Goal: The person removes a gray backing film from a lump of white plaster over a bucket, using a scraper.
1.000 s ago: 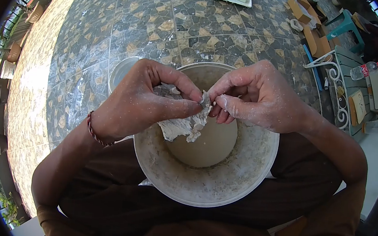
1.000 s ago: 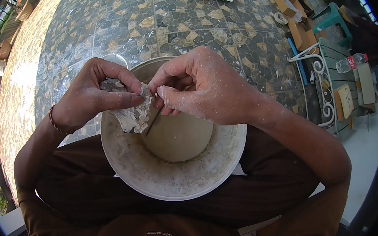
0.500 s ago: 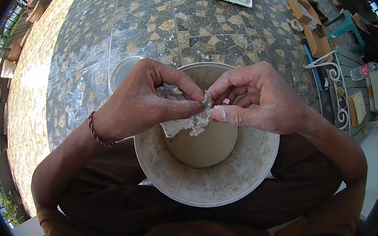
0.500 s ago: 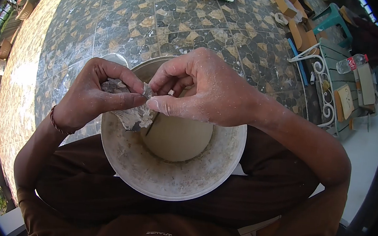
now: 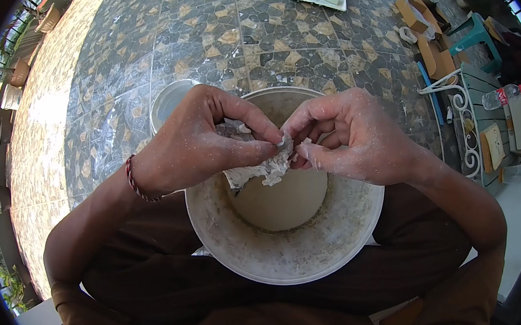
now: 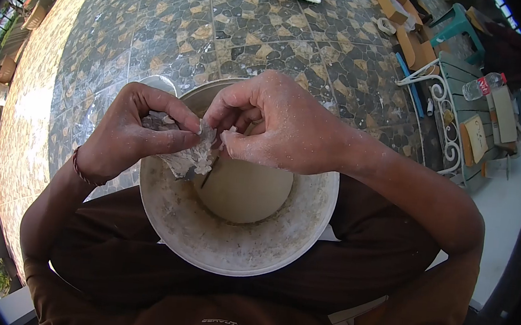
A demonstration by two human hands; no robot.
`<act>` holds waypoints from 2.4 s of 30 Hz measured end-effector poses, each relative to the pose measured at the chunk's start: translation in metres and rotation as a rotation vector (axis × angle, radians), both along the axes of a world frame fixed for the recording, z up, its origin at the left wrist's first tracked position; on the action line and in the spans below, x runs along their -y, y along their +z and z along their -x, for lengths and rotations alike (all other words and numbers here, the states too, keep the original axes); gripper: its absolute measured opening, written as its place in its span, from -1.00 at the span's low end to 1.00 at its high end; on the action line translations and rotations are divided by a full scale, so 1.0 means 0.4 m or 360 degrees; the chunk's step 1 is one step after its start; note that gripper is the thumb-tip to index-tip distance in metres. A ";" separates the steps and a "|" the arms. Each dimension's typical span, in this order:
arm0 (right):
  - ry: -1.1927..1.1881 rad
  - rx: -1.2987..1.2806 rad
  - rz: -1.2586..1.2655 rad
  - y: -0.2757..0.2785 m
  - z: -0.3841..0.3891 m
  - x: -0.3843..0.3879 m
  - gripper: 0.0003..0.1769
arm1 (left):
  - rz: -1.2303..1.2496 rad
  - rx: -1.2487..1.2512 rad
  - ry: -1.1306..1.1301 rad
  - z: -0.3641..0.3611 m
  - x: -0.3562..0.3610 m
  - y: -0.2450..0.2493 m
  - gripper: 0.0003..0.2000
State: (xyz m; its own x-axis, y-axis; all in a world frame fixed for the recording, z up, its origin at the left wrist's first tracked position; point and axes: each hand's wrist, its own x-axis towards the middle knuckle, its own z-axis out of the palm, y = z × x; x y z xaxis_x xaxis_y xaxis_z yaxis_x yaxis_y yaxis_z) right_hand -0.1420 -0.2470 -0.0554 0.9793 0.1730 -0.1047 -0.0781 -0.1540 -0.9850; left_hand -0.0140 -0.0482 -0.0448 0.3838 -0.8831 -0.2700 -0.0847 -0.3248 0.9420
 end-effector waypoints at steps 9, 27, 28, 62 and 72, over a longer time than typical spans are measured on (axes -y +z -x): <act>0.0063 -0.0046 -0.0070 0.007 -0.001 0.001 -0.82 | 0.0056 -0.0078 -0.0031 -0.006 -0.008 -0.001 -0.94; 0.0062 0.0093 0.0255 -0.010 -0.004 0.007 -0.79 | 0.0169 0.0079 -0.0031 0.004 0.008 -0.002 -0.88; 0.0053 0.0137 0.0228 -0.013 -0.004 0.007 -0.81 | 0.0181 0.0107 -0.0043 0.004 0.009 -0.002 -0.88; -0.0057 0.0027 0.0048 0.013 0.003 0.021 -0.80 | 0.0140 -0.0434 0.0075 -0.001 0.011 -0.014 -0.81; -0.0094 0.0232 0.0298 0.018 0.001 0.018 -0.77 | 0.0085 -0.0402 0.0088 0.010 0.020 0.009 -0.65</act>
